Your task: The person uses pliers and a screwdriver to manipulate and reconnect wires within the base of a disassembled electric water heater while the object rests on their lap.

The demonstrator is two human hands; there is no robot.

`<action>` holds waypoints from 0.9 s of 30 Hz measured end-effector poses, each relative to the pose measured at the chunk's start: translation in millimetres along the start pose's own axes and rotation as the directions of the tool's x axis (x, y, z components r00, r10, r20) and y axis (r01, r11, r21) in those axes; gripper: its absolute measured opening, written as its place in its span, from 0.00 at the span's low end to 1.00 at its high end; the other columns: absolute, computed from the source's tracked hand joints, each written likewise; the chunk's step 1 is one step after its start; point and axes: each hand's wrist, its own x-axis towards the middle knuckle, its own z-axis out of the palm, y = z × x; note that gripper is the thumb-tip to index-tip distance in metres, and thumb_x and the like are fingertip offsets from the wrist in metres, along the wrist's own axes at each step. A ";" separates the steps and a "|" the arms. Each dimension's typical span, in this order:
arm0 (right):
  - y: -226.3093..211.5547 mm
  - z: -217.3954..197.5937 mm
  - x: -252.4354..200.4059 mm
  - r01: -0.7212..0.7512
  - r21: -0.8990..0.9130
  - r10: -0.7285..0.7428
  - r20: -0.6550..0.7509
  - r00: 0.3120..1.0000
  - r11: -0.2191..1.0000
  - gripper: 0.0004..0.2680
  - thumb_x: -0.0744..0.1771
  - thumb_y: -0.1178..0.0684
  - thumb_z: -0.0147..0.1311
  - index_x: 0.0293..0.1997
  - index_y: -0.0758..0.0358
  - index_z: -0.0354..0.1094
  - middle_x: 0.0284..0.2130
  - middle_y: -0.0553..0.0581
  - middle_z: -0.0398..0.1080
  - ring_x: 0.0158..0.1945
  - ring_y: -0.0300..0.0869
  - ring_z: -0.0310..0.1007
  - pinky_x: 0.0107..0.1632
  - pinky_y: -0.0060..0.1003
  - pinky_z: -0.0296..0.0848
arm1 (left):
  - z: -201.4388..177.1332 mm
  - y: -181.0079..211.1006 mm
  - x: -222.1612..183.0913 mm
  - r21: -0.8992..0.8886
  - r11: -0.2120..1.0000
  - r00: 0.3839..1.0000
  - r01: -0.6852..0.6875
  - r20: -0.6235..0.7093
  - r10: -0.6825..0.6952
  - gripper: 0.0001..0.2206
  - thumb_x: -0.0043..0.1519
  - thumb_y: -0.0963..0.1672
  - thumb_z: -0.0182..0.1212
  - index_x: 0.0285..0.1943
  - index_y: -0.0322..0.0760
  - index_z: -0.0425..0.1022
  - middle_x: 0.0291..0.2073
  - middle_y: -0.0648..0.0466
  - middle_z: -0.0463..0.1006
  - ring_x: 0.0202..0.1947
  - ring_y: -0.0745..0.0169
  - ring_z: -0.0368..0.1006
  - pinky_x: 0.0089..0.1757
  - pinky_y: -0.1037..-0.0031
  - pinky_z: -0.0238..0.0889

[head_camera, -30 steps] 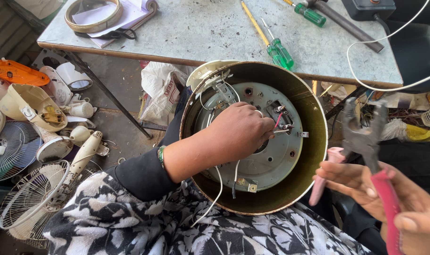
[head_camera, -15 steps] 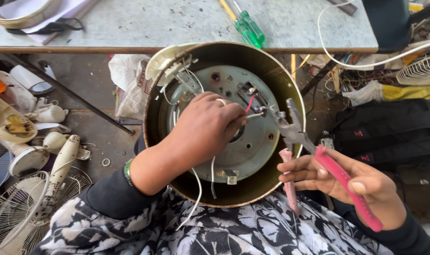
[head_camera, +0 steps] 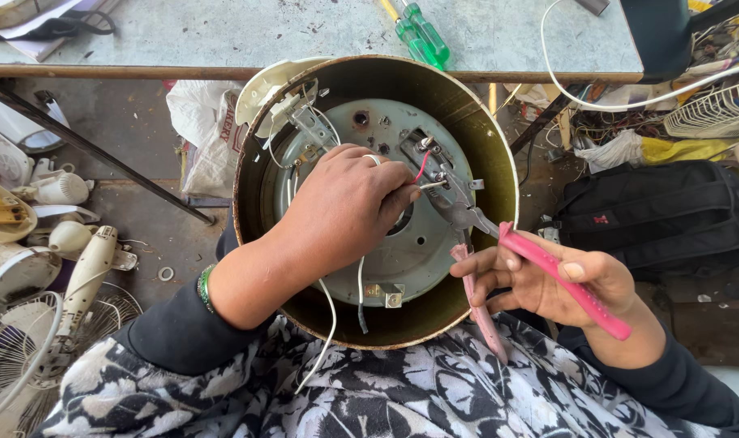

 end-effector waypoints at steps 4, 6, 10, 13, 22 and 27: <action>-1.4 -4.2 1.8 -0.022 0.043 0.021 0.006 1.000 0.999 0.17 0.67 0.47 0.54 0.56 0.70 0.62 0.67 0.85 0.55 0.61 0.60 0.67 0.65 0.63 0.62 | -0.5 -0.6 -1.7 -0.008 1.000 1.000 0.009 0.004 -0.009 0.07 0.63 0.45 0.62 0.36 0.36 0.78 0.26 0.47 0.78 0.36 0.41 0.74 0.46 0.55 0.63; -3.4 -4.5 0.5 -0.017 0.006 0.017 0.005 1.000 1.000 0.18 0.67 0.46 0.54 0.57 0.70 0.61 0.67 0.86 0.56 0.59 0.59 0.68 0.66 0.61 0.63 | 0.6 -0.8 -0.9 0.003 1.000 1.000 0.024 0.020 -0.024 0.08 0.63 0.45 0.62 0.36 0.36 0.78 0.24 0.46 0.77 0.35 0.40 0.74 0.46 0.55 0.64; -11.0 -2.8 -1.4 -0.027 -0.045 0.025 -0.041 0.999 0.999 0.19 0.67 0.45 0.54 0.58 0.72 0.61 0.64 0.88 0.58 0.58 0.60 0.68 0.64 0.62 0.63 | 0.7 -0.1 -0.2 -0.005 1.000 1.000 0.004 0.003 -0.004 0.07 0.62 0.45 0.62 0.36 0.36 0.77 0.24 0.46 0.77 0.35 0.41 0.74 0.45 0.55 0.63; -17.9 0.5 -2.5 -0.018 -0.035 0.017 -0.042 0.999 0.999 0.20 0.67 0.45 0.54 0.59 0.73 0.62 0.64 0.87 0.59 0.58 0.60 0.68 0.66 0.60 0.63 | 2.6 2.2 -1.6 0.008 1.000 1.000 0.003 0.006 -0.003 0.07 0.62 0.45 0.63 0.35 0.36 0.77 0.24 0.47 0.77 0.35 0.41 0.74 0.46 0.55 0.64; -7.4 7.6 1.2 0.026 0.043 -0.018 -0.181 0.983 0.999 0.20 0.66 0.49 0.54 0.59 0.76 0.62 0.58 0.74 0.64 0.68 0.61 0.62 0.66 0.68 0.61 | 6.8 9.5 -8.0 0.026 0.999 0.999 -0.019 -0.030 0.020 0.07 0.62 0.45 0.62 0.36 0.37 0.76 0.24 0.48 0.77 0.36 0.43 0.75 0.47 0.57 0.64; 4.7 15.4 -9.6 0.102 0.113 -0.069 -0.266 0.961 0.988 0.24 0.66 0.51 0.53 0.70 0.73 0.59 0.61 0.75 0.63 0.70 0.63 0.56 0.68 0.70 0.58 | 7.8 13.5 -10.0 0.042 0.999 1.000 -0.022 -0.004 0.022 0.07 0.62 0.45 0.63 0.35 0.37 0.76 0.23 0.48 0.76 0.35 0.43 0.75 0.46 0.57 0.64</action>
